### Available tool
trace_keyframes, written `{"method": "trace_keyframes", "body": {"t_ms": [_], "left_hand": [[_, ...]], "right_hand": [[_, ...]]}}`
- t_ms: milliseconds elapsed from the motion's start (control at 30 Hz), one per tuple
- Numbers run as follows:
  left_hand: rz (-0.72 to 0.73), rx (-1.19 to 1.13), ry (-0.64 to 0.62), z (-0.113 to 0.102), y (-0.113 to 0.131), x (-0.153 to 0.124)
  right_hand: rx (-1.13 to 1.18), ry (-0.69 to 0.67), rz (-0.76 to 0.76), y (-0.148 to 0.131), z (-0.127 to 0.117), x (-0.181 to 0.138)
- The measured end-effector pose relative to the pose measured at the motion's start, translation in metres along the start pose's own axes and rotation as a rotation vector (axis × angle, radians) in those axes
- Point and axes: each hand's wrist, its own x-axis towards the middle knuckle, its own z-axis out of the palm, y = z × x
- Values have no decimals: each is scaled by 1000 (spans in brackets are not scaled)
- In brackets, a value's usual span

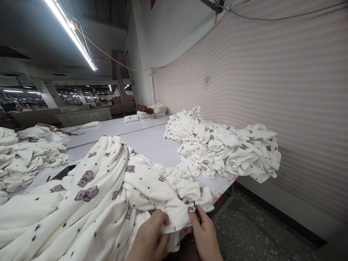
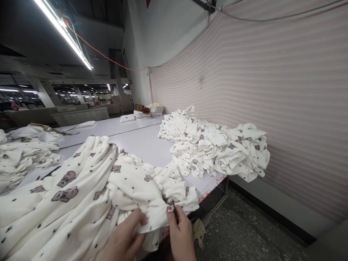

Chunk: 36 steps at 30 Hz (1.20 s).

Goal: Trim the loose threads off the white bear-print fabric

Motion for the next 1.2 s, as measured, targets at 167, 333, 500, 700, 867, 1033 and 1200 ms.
{"method": "trace_keyframes", "body": {"t_ms": [167, 333, 500, 700, 867, 1033, 1200], "left_hand": [[31, -146, 54, -13, 4, 1], [-308, -404, -39, -18, 7, 6], [-429, -577, -41, -22, 9, 13], [-476, -860, -155, -24, 7, 13], [-545, -730, -219, -32, 8, 10], [-486, -523, -200, -33, 13, 12], [-492, -578, -116, -36, 15, 13]], "right_hand": [[-279, 163, -191, -11, -2, 0], [-343, 172, -300, -19, 7, 6], [-160, 83, -407, -23, 13, -5], [-47, -136, -378, -22, 23, -3], [-45, -185, -278, -20, 29, 1], [21, -108, -185, -16, 40, -5], [74, -150, -121, -10, 29, -6]]}}
